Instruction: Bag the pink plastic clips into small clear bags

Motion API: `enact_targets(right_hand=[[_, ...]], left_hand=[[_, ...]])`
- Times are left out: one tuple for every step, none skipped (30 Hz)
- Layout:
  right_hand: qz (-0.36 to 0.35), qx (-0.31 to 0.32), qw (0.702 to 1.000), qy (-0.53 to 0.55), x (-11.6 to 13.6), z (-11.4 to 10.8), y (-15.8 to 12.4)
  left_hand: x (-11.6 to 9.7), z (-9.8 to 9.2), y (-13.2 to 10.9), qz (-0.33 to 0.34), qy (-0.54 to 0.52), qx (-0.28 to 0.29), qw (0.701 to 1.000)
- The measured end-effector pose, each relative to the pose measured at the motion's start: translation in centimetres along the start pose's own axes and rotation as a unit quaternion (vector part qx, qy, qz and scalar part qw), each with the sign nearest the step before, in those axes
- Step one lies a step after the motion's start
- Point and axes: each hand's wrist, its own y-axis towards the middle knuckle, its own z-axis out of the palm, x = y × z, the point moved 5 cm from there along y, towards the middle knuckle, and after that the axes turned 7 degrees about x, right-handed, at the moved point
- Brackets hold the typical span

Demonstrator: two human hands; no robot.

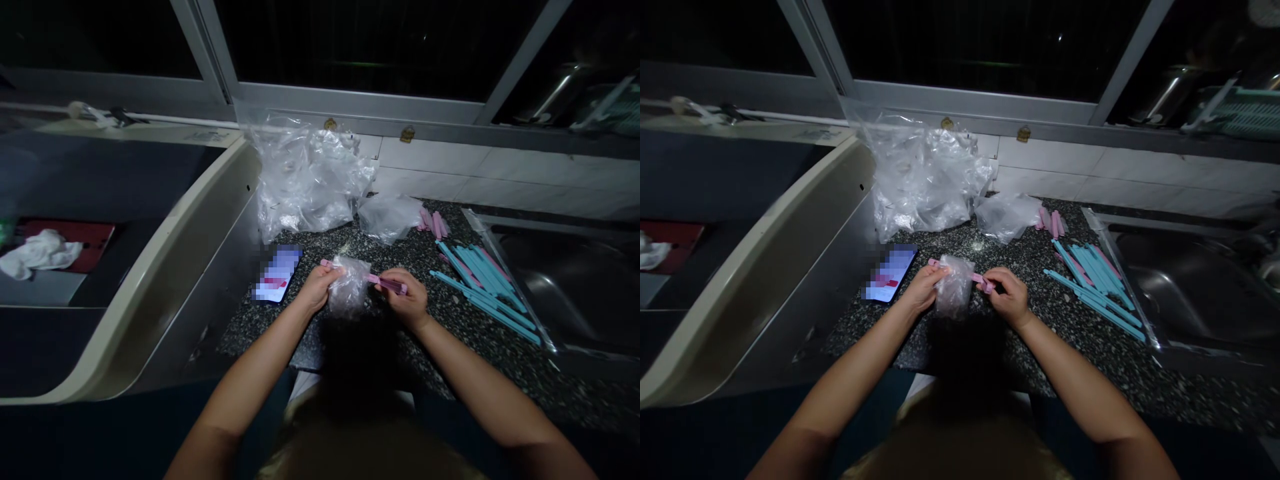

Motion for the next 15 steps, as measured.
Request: enact_targets(right_hand=[[-0.005, 0.0, 1.0, -0.002, 0.13, -0.02, 0.06], [-0.008, 0.001, 1.0, -0.004, 0.22, -0.03, 0.1], [-0.009, 0.003, 1.0, -0.006, 0.29, -0.04, 0.14], [-0.009, 0.005, 1.0, -0.007, 0.32, -0.04, 0.17], [-0.007, 0.006, 1.0, -0.008, 0.31, -0.04, 0.17], [-0.005, 0.007, 1.0, -0.008, 0.25, -0.03, 0.17], [-0.001, 0.008, 1.0, -0.01, 0.17, -0.02, 0.16], [0.003, 0.009, 1.0, -0.011, 0.07, 0.01, 0.15], [0.008, 0.011, 1.0, -0.013, -0.03, 0.04, 0.13], [0.013, 0.012, 1.0, -0.015, -0.13, 0.08, 0.11], [0.018, 0.014, 1.0, -0.018, -0.21, 0.12, 0.09], [0.024, 0.016, 0.999, -0.02, -0.27, 0.16, 0.07], [0.03, 0.018, 0.999, -0.022, -0.33, 0.19, 0.05], [0.035, 0.02, 0.999, -0.023, -0.36, 0.23, 0.02], [0.039, 0.023, 0.999, -0.022, -0.37, 0.27, 0.0]], left_hand=[[-0.05, 0.06, -0.04, 0.0, 0.0, -0.002, 1.0], [-0.1, 0.11, -0.05, 0.001, 0.001, -0.003, 1.0], [-0.13, 0.14, -0.05, 0.004, 0.002, -0.003, 1.0], [-0.14, 0.14, -0.02, 0.008, 0.005, -0.002, 1.0], [-0.12, 0.12, 0.02, 0.011, 0.007, -0.001, 1.0], [-0.08, 0.07, 0.06, 0.014, 0.01, -0.001, 1.0], [-0.01, 0.0, 0.11, 0.016, 0.012, 0.0, 1.0], [0.06, -0.05, 0.15, 0.017, 0.014, 0.002, 1.0], [0.12, -0.1, 0.18, 0.017, 0.015, 0.004, 1.0], [0.18, -0.13, 0.2, 0.017, 0.015, 0.006, 1.0], [0.22, -0.16, 0.21, 0.017, 0.016, 0.006, 1.0], [0.25, -0.19, 0.21, 0.017, 0.017, 0.005, 1.0], [0.26, -0.22, 0.21, 0.017, 0.018, 0.002, 1.0], [0.26, -0.25, 0.21, 0.017, 0.02, -0.002, 1.0], [0.26, -0.28, 0.21, 0.017, 0.021, -0.005, 1.0]])
